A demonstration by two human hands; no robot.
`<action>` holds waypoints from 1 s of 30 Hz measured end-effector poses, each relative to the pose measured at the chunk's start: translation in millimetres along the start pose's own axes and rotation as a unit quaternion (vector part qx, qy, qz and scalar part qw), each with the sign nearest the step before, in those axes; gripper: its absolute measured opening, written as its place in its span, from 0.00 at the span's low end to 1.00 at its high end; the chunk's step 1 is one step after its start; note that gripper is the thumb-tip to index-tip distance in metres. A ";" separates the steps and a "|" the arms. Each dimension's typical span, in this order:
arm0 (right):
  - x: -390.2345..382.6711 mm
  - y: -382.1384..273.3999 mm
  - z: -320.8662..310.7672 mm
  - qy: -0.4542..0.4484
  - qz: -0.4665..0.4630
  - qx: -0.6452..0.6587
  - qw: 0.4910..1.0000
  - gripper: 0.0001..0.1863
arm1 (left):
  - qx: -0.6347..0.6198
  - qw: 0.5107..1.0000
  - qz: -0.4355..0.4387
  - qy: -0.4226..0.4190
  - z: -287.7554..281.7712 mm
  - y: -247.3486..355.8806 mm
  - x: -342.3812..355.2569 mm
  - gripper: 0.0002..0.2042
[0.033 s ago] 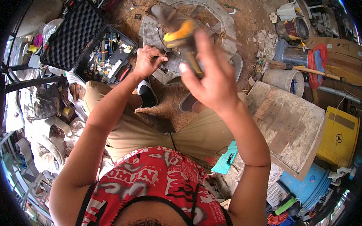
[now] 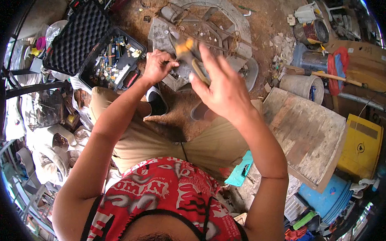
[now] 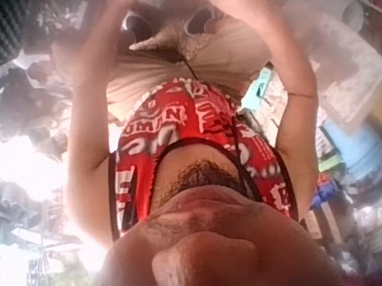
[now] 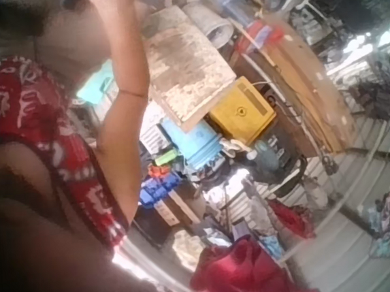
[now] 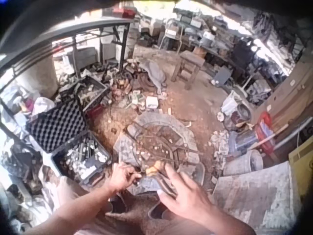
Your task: The person uses a small screwdriver and pliers to manipulate and disassemble components on a green circuit board while sitting in a cluttered workspace.
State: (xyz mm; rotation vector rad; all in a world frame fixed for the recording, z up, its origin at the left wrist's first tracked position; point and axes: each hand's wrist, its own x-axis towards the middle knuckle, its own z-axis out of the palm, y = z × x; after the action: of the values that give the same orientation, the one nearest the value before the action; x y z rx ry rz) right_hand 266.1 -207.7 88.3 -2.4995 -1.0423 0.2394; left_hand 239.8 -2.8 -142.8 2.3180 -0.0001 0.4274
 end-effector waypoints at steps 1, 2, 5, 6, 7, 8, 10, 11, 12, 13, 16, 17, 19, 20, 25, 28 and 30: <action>3.3 0.2 -6.1 0.078 -0.029 0.016 0.996 0.35 | 0.002 1.000 -0.001 0.003 -1.2 -0.6 -0.9 0.11; 4.1 1.6 -15.5 0.151 -0.055 0.036 0.986 0.35 | 0.005 1.000 -0.008 0.002 -2.4 1.6 -6.5 0.11; 9.4 0.3 -33.9 0.319 -0.096 0.108 0.937 0.36 | 0.012 1.000 0.002 -0.002 -1.5 -1.7 0.1 0.10; 10.1 3.6 -29.6 0.316 -0.099 0.113 0.937 0.36 | 0.011 1.000 -0.001 -0.004 -1.2 -1.6 -1.0 0.10; 7.3 5.7 -20.7 0.249 -0.103 0.068 0.961 0.36 | 0.011 1.000 -0.004 -0.005 -1.9 -1.2 -1.9 0.10; 3.7 8.5 -11.0 0.180 -0.111 0.023 0.977 0.37 | 0.011 1.000 -0.010 -0.008 -2.0 -1.0 -3.2 0.11; -5.9 10.6 6.7 0.076 -0.082 -0.003 0.994 0.37 | 0.010 1.000 -0.008 -0.008 -1.9 -1.1 -2.5 0.11; -10.8 9.7 11.7 0.039 -0.041 0.014 0.998 0.36 | 0.010 1.000 -0.008 -0.008 -2.0 -1.0 -2.6 0.11; -11.8 11.5 11.0 0.100 -0.029 0.041 0.994 0.36 | 0.002 1.000 -0.002 -0.004 -1.4 -1.8 0.8 0.11; -14.1 12.5 8.0 0.158 -0.015 0.071 0.985 0.36 | -0.004 1.000 0.001 -0.003 -2.2 -0.7 4.1 0.11; -21.0 25.2 12.1 0.250 0.013 0.119 0.961 0.36 | -0.004 1.000 -0.004 -0.007 -2.7 2.0 -2.3 0.11; -21.9 31.9 22.1 0.246 0.044 0.150 0.957 0.35 | -0.002 1.000 -0.007 -0.004 -3.3 2.8 -1.3 0.11; -21.5 64.1 65.5 0.223 0.070 0.059 0.971 0.34 | 0.010 1.000 -0.001 0.003 -0.5 2.4 -2.3 0.12; -21.4 79.3 84.4 0.148 0.103 0.033 0.983 0.33 | 0.012 1.000 -0.003 0.004 -0.6 2.5 -2.9 0.12; -21.1 109.0 159.1 0.065 0.060 -0.030 0.996 0.36 | 0.011 0.999 0.009 0.052 -10.2 17.1 0.8 0.12; -22.8 110.3 160.0 0.010 0.093 -0.093 0.991 0.42 | 0.022 0.992 0.088 0.085 -35.9 37.4 3.9 0.11; -26.9 102.2 146.0 -0.003 0.110 -0.090 0.990 0.46 | 0.009 0.996 0.070 0.053 -50.8 49.0 -3.7 0.10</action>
State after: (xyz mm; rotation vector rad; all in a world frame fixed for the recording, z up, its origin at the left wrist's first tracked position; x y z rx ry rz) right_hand 266.8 -245.6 -87.9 -2.7819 -0.8208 0.2274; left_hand 214.5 -2.7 -76.8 2.3191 -0.1066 0.6239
